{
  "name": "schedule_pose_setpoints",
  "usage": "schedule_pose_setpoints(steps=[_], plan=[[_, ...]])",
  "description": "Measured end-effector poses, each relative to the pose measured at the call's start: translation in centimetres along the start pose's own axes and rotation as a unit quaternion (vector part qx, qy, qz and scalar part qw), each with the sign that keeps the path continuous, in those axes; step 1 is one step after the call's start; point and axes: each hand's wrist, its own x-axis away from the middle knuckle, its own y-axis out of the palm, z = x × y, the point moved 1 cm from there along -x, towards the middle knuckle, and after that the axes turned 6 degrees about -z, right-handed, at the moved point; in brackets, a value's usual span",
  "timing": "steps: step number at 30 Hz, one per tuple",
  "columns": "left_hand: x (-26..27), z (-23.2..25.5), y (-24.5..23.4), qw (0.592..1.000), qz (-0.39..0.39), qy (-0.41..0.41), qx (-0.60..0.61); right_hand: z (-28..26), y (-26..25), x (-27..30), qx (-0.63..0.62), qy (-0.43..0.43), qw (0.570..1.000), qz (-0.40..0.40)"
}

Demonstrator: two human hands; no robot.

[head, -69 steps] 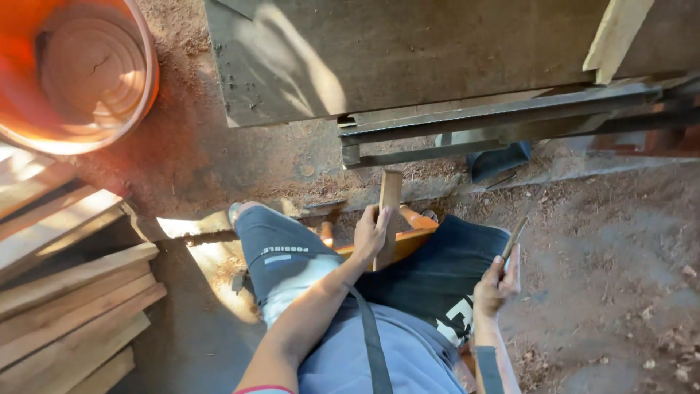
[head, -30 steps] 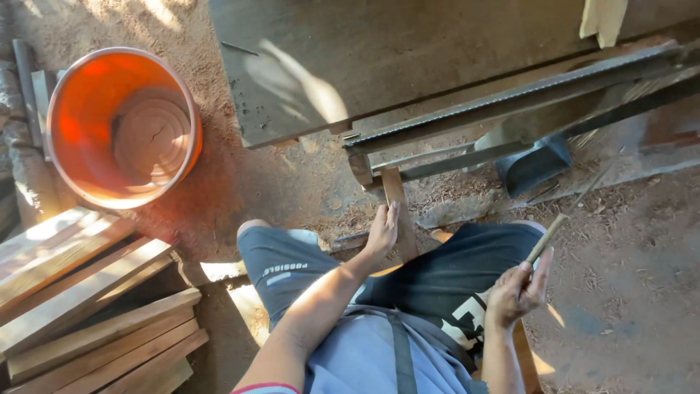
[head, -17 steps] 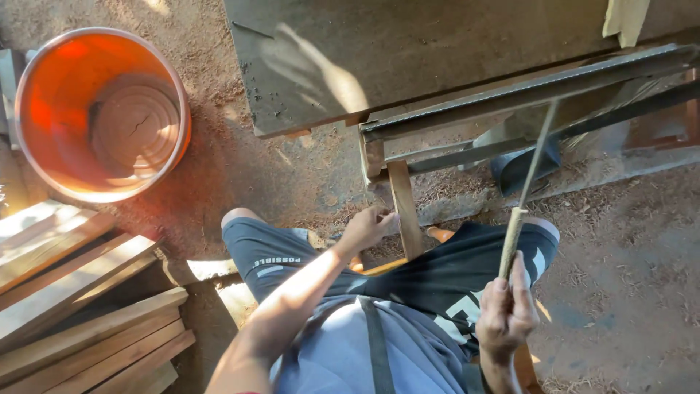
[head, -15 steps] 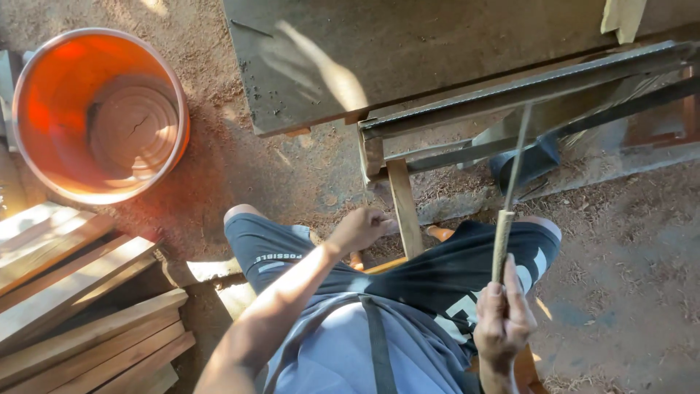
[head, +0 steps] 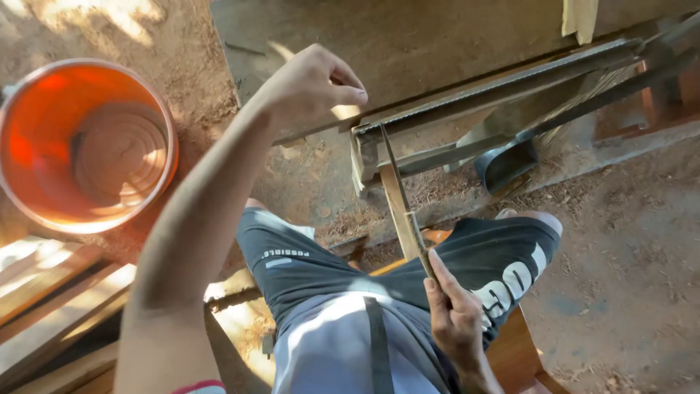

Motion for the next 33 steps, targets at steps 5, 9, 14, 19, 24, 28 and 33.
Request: schedule_pose_setpoints(steps=[5,9,14,19,24,28,33], plan=[[-3.1,-1.8,0.4,0.983,-0.139,-0.101,-0.070,-0.1,2.0,-0.4,0.020,0.121,0.992,-0.029],[-4.3,-3.1,0.9,0.980,-0.163,-0.073,-0.089,-1.2,2.6,-1.3,0.027,0.057,0.998,-0.020],[-4.8,-2.9,1.0,0.976,-0.189,-0.061,-0.090,-1.8,2.6,-1.6,0.047,-0.024,0.999,-0.010],[-4.7,-3.1,0.6,0.977,-0.189,-0.085,-0.050,-1.2,3.0,-1.8,0.038,0.113,0.992,-0.034],[-4.8,-3.5,0.9,0.979,-0.175,-0.071,-0.075,-2.3,3.1,-2.2,0.037,0.052,0.998,-0.030],[-5.0,-3.5,1.1,0.981,-0.172,-0.056,-0.065,-2.2,2.9,-2.0,0.051,0.092,0.994,-0.022],[-5.1,-2.8,1.2,0.983,-0.167,-0.023,-0.070,-2.7,2.5,-2.2,0.049,0.026,0.998,-0.001]])
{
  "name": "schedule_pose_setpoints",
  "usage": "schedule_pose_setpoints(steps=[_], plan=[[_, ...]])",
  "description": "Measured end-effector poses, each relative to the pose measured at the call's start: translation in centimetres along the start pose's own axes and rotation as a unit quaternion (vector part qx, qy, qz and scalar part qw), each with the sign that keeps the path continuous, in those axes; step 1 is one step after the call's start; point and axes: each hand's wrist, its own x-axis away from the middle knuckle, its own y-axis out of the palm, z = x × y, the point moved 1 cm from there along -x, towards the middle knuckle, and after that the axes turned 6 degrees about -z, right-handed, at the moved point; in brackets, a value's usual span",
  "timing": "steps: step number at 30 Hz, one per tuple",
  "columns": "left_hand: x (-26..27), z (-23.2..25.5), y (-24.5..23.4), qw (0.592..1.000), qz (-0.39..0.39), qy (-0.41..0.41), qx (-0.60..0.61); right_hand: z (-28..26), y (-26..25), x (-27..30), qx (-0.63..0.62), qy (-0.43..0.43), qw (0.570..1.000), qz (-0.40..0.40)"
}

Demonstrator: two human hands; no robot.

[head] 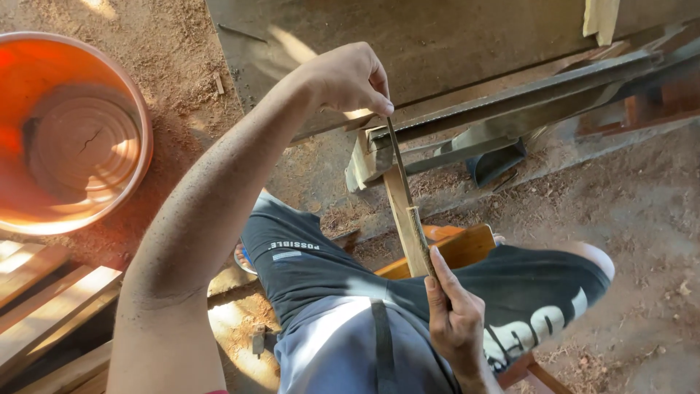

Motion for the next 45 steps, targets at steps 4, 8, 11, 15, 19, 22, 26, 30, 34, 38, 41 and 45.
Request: schedule_pose_setpoints(steps=[4,8,11,15,19,22,26,30,34,38,41,45], plan=[[-0.1,0.3,0.3,1.000,-0.014,0.014,-0.003,1.8,0.3,1.2,0.015,0.124,0.992,-0.022],[2.2,1.6,4.5,0.998,0.012,0.017,0.056,1.5,-0.8,0.2,-0.015,0.007,1.000,0.024],[4.5,1.8,13.1,0.874,0.411,0.246,0.085,2.2,-2.2,0.7,-0.017,-0.025,0.994,0.103],[1.8,-5.9,31.2,0.894,0.238,0.042,0.378,1.8,-3.1,3.1,0.040,0.061,0.986,0.151],[-5.0,-17.8,46.8,0.877,0.090,0.005,0.471,1.2,-2.2,5.2,-0.029,-0.023,0.990,0.133],[-4.9,-12.6,45.0,0.807,0.078,-0.130,0.571,0.6,-1.9,4.9,-0.026,-0.067,0.991,0.116],[-4.8,-11.7,44.1,0.761,0.092,-0.142,0.627,0.8,-1.5,4.7,-0.054,-0.045,0.993,0.100],[-5.1,-12.0,44.6,0.745,0.113,-0.107,0.649,1.6,-1.2,5.1,-0.080,-0.014,0.994,0.075],[-6.0,-12.3,44.9,0.771,0.135,-0.097,0.615,2.5,-2.2,4.1,-0.092,-0.028,0.994,0.051],[-5.3,-11.7,42.9,0.822,0.141,-0.135,0.534,3.3,-4.2,2.5,-0.100,-0.071,0.992,0.023],[-2.8,-11.0,39.3,0.910,0.103,-0.137,0.378,3.8,-5.4,1.1,-0.100,0.002,0.995,0.002],[4.3,-3.0,25.1,0.993,-0.011,-0.066,0.100,4.6,-5.5,-0.3,-0.071,-0.019,0.997,0.005]])
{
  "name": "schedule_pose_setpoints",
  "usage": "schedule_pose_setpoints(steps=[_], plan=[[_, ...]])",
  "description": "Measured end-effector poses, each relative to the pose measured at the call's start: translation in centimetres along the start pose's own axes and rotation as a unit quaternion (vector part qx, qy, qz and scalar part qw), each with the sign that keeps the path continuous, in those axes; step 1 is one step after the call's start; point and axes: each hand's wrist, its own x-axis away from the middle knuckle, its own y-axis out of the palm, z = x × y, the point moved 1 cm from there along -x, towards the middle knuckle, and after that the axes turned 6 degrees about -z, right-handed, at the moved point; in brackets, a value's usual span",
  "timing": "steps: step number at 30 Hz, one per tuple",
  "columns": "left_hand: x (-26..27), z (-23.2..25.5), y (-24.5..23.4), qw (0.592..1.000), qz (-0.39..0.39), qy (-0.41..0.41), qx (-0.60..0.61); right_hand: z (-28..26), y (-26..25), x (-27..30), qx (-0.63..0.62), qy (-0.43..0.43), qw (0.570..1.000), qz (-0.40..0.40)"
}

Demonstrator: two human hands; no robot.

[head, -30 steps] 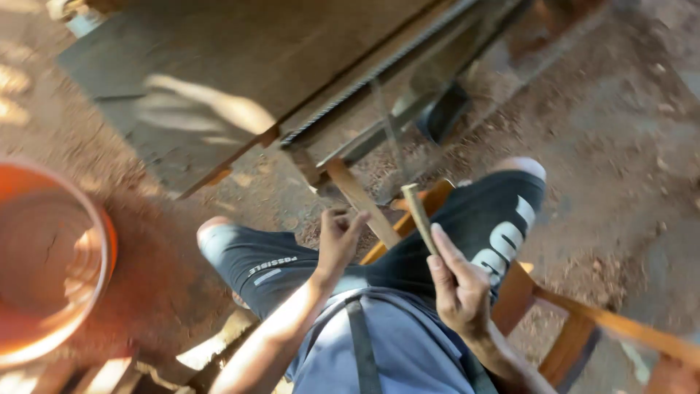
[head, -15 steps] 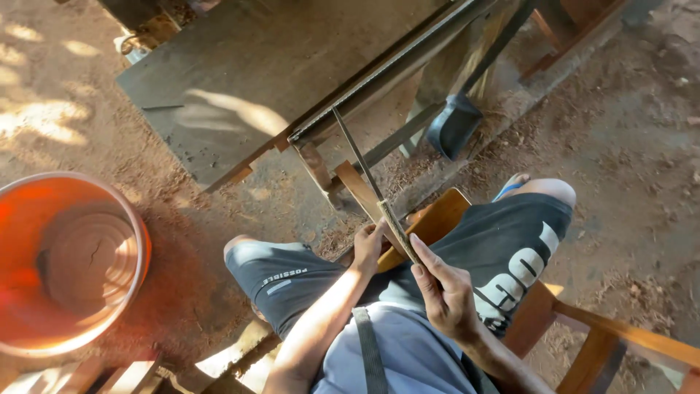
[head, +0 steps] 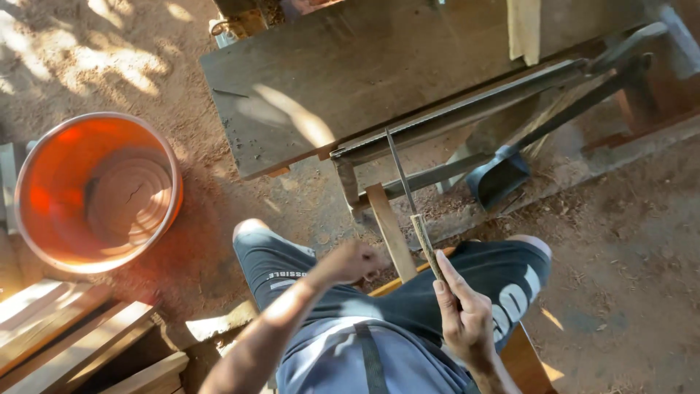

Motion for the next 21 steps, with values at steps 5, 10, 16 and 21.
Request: schedule_pose_setpoints(steps=[5,10,16,21], plan=[[6.4,8.2,-15.6,0.984,0.105,0.060,0.130,-0.5,2.4,0.0,0.012,0.041,0.999,-0.020],[1.3,8.1,-23.7,0.981,0.153,0.121,-0.023,-1.6,4.1,-0.5,0.034,0.048,0.998,-0.038],[-1.8,9.0,-24.2,0.995,0.036,0.025,-0.084,-2.7,5.0,-0.5,0.063,0.041,0.996,-0.038],[-2.3,8.6,-24.1,0.995,0.015,0.010,-0.096,-3.0,5.6,-0.2,0.080,0.037,0.995,-0.039]])
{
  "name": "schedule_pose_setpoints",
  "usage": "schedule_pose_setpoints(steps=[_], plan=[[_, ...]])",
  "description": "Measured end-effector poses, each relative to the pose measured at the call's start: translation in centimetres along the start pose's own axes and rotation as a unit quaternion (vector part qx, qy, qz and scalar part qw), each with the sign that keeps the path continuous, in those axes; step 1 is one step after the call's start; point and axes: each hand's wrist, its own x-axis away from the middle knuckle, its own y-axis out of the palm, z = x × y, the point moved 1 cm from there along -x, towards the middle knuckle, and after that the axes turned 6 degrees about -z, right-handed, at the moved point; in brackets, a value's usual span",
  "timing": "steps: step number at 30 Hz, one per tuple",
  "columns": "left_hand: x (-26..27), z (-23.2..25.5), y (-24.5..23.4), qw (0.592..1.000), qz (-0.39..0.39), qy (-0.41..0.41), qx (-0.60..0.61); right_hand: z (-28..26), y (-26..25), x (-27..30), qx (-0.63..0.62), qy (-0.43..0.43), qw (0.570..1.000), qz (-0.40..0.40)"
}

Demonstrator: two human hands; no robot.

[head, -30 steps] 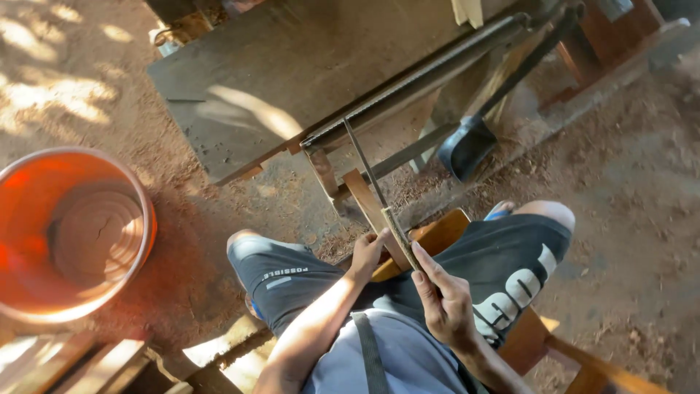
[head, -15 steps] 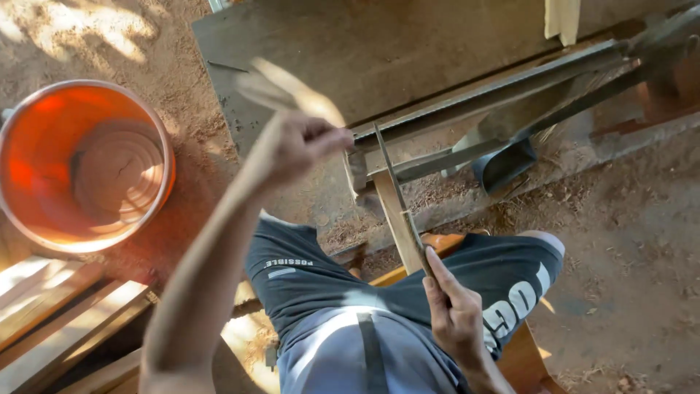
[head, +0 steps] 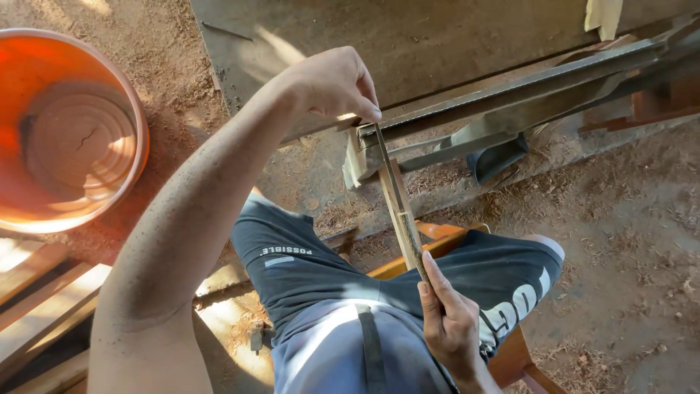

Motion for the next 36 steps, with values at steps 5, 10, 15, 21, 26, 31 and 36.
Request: schedule_pose_setpoints(steps=[5,10,15,21,26,31,36], plan=[[-0.3,-0.2,-0.2,1.000,-0.016,-0.002,-0.019,-0.5,0.2,0.0,0.014,0.011,1.000,0.003],[-0.8,-0.9,0.1,0.999,-0.038,-0.029,0.006,-0.5,0.7,0.3,0.008,0.003,1.000,-0.010],[-1.1,-1.1,0.3,0.999,-0.046,-0.013,0.008,-0.6,-0.5,0.4,-0.077,0.088,0.990,-0.081],[-2.4,-2.5,0.0,0.997,-0.072,0.025,0.035,1.5,-0.2,1.7,-0.245,0.235,0.930,-0.144],[-3.5,-3.7,0.4,0.988,-0.108,0.054,0.098,0.8,0.4,1.6,-0.134,0.209,0.964,-0.096],[-3.8,-3.3,0.0,0.986,-0.131,0.053,0.088,1.1,0.6,1.8,-0.123,0.225,0.963,-0.076],[-3.5,-2.4,-0.5,0.989,-0.134,0.038,0.057,0.8,0.6,1.5,-0.111,0.214,0.967,-0.081]])
